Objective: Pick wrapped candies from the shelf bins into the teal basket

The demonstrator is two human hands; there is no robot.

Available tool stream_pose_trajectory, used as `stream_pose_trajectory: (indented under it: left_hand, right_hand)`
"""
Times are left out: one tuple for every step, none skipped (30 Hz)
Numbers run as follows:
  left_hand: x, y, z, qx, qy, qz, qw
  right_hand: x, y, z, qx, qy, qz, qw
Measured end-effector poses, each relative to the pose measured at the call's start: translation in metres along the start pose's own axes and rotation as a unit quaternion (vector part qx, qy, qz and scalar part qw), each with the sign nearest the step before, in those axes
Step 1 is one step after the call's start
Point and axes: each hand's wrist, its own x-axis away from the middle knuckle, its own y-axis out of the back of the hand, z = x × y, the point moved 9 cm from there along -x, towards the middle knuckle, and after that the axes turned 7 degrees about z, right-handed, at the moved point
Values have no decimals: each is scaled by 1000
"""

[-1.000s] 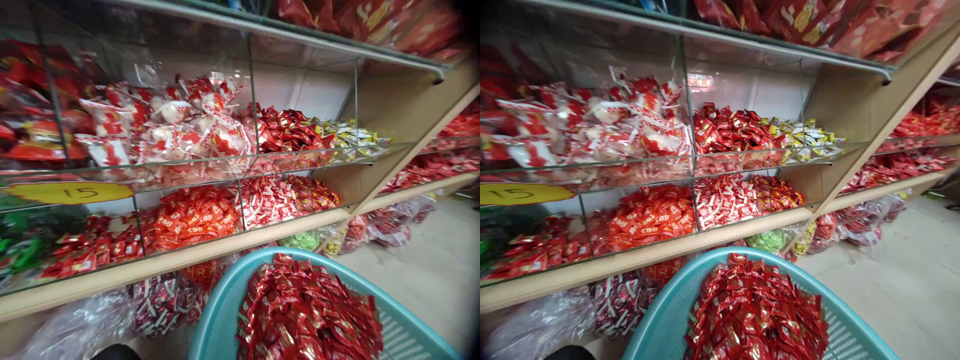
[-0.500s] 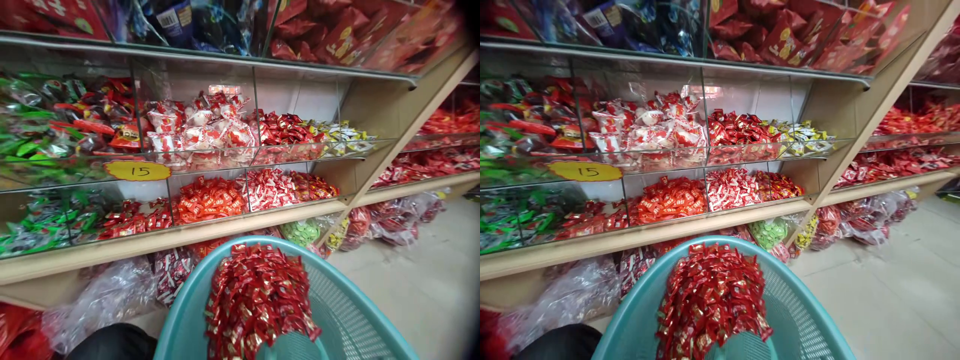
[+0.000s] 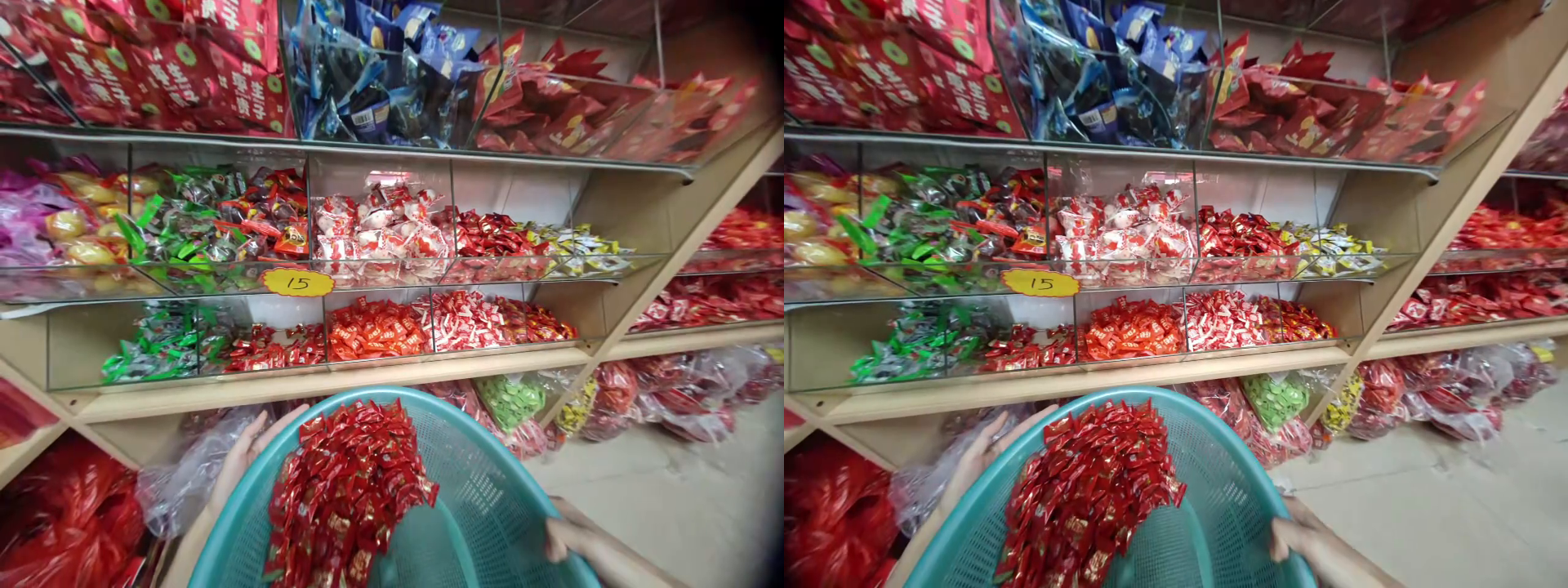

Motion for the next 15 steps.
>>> stream_pose_trajectory:
  left_hand:
    - [5,2,2,-1,-8,-7,1000]
    - [9,4,4,-2,-20,-16,1000]
    - [13,6,5,-4,-36,-27,999]
    - [17,8,7,-6,-52,-40,998]
    - [20,10,9,-10,-68,-50,996]
    - [23,12,12,-15,-80,-60,995]
    - [25,14,15,-19,-87,-70,994]
    - [27,16,18,-23,-91,-80,992]
    - [29,18,21,-27,-97,-90,991]
    - [31,21,23,-30,-104,-101,989]
    - [32,23,24,-33,-114,-111,987]
    - [34,26,24,-34,-125,-123,984]
    - [35,29,24,-33,-136,-134,981]
    - [37,32,24,-34,-145,-145,978]
    - [39,35,24,-36,-152,-155,975]
  right_hand:
    - [-5,2,8,-3,3,12,1000]
    - [-10,4,16,4,7,19,1000]
    - [-15,7,26,19,11,24,999]
    - [-20,10,35,39,15,25,999]
    - [-24,14,45,64,20,24,997]
    - [-28,16,54,91,27,20,995]
    - [-32,18,64,119,37,16,992]
    - [-35,19,73,148,51,15,988]
    - [-38,19,82,176,66,14,982]
    - [-41,18,90,202,82,13,976]
    - [-43,17,96,225,96,13,970]
    - [-46,16,101,242,108,14,964]
    - [-49,14,103,254,114,18,960]
    - [-52,13,103,260,116,26,958]
    - [-56,12,103,263,115,35,957]
